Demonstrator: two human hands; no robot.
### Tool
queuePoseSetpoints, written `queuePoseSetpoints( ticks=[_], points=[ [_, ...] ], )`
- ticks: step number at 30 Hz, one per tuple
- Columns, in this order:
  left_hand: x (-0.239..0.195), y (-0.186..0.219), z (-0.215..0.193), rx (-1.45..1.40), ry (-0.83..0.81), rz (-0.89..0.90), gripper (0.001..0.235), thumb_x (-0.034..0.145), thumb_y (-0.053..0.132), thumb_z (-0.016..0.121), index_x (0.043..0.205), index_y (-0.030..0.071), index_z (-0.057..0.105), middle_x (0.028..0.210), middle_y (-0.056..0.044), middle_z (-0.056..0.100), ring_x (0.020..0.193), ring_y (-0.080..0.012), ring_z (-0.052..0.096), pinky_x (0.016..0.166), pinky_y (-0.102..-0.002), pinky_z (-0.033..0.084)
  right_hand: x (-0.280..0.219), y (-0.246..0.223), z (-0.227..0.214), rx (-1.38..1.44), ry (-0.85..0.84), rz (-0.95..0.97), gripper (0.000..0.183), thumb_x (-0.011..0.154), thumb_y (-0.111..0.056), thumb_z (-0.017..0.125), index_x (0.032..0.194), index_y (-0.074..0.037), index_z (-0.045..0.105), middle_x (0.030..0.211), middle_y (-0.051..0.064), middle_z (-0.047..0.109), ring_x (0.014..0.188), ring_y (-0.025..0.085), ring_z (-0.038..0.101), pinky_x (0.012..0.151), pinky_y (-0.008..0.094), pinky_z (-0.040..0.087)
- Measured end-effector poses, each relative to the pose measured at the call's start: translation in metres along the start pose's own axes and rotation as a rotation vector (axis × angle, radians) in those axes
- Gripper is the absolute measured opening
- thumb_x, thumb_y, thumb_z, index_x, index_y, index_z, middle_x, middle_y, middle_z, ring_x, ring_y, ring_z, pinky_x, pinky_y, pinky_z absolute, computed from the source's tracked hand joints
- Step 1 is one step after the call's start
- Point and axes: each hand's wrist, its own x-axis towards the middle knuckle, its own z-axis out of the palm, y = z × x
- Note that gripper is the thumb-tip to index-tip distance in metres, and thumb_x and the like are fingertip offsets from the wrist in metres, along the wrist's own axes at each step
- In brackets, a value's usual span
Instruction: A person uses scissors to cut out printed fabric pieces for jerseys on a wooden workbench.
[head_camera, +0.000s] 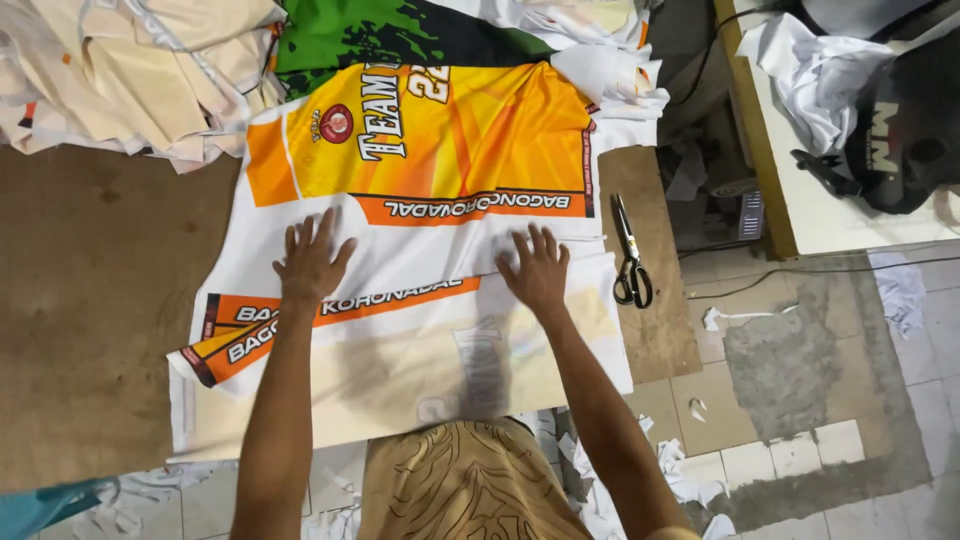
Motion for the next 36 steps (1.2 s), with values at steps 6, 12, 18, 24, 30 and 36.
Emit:
queuePoseSetpoints(
  ticks=[6, 12, 18, 24, 30, 36],
  points=[
    [0.039, -0.047, -0.044, -0.081, -0.402, -0.337, 0.099, 0.084, 0.092, 0.035, 0.165, 0.042, 0.007, 0.174, -0.002, -0.004, 0.155, -0.0417, -0.009, 0.086, -0.099, 0.016, 0.082, -0.029, 0.008, 0.126, -0.58, 0.177, 0.09, 0.089, -0.084, 0.047, 0.163, -0.037, 0.026, 0.174, 0.006, 0.014, 0.158, 0.042, 0.009, 0.113, 0.076, 0.024],
    [0.055, -0.064, -0.024, 0.007, -0.233, -0.334, 0.096, 0.091, 0.086, 0.03, 0.168, 0.031, 0.01, 0.173, -0.011, 0.0, 0.157, -0.0409, -0.001, 0.105, -0.086, 0.02, 0.108, -0.066, 0.019, 0.103, -0.373, 0.147, 0.08, 0.095, -0.073, 0.049, 0.163, -0.036, 0.029, 0.172, 0.005, 0.021, 0.158, 0.037, 0.012, 0.115, 0.075, 0.02],
    [-0.097, 0.017, 0.008, -0.054, 0.363, 0.08, 0.074, 0.095, 0.051, 0.059, 0.16, 0.02, 0.041, 0.166, -0.017, 0.033, 0.15, -0.0418, 0.033, 0.104, -0.075, 0.036, -0.026, -0.097, 0.023, 0.068, 0.124, -0.17, 0.076, 0.091, -0.059, 0.062, 0.158, -0.029, 0.041, 0.165, 0.007, 0.037, 0.153, 0.032, 0.031, 0.117, 0.061, 0.024],
    [-0.162, -0.002, 0.019, -0.033, 0.153, 0.201, 0.073, 0.094, 0.066, 0.046, 0.16, 0.037, 0.036, 0.17, -0.01, 0.03, 0.156, -0.039, 0.024, 0.115, -0.077, 0.012, -0.106, -0.036, 0.01, 0.105, 0.092, -0.065, 0.075, 0.09, -0.072, 0.059, 0.153, -0.031, 0.052, 0.165, 0.006, 0.04, 0.155, 0.025, 0.03, 0.123, 0.055, 0.01],
    [-0.194, -0.037, 0.004, -0.034, 0.343, 0.058, 0.075, 0.096, 0.065, 0.054, 0.158, 0.024, 0.049, 0.168, -0.022, 0.033, 0.153, -0.0484, 0.024, 0.111, -0.077, 0.016, -0.151, -0.002, -0.01, 0.086, 0.103, 0.054, 0.08, 0.089, -0.078, 0.056, 0.151, -0.028, 0.054, 0.162, 0.013, 0.043, 0.154, 0.031, 0.031, 0.121, 0.057, 0.012],
    [-0.213, -0.066, 0.027, 0.008, 0.461, 0.059, 0.072, 0.099, 0.068, 0.055, 0.152, 0.02, 0.06, 0.158, -0.025, 0.05, 0.147, -0.0472, 0.039, 0.11, -0.068, 0.026, -0.172, 0.018, 0.003, 0.03, 0.135, 0.055, 0.062, 0.096, -0.066, 0.057, 0.147, -0.03, 0.059, 0.156, 0.008, 0.051, 0.152, 0.027, 0.037, 0.122, 0.054, 0.014]
  ],
)
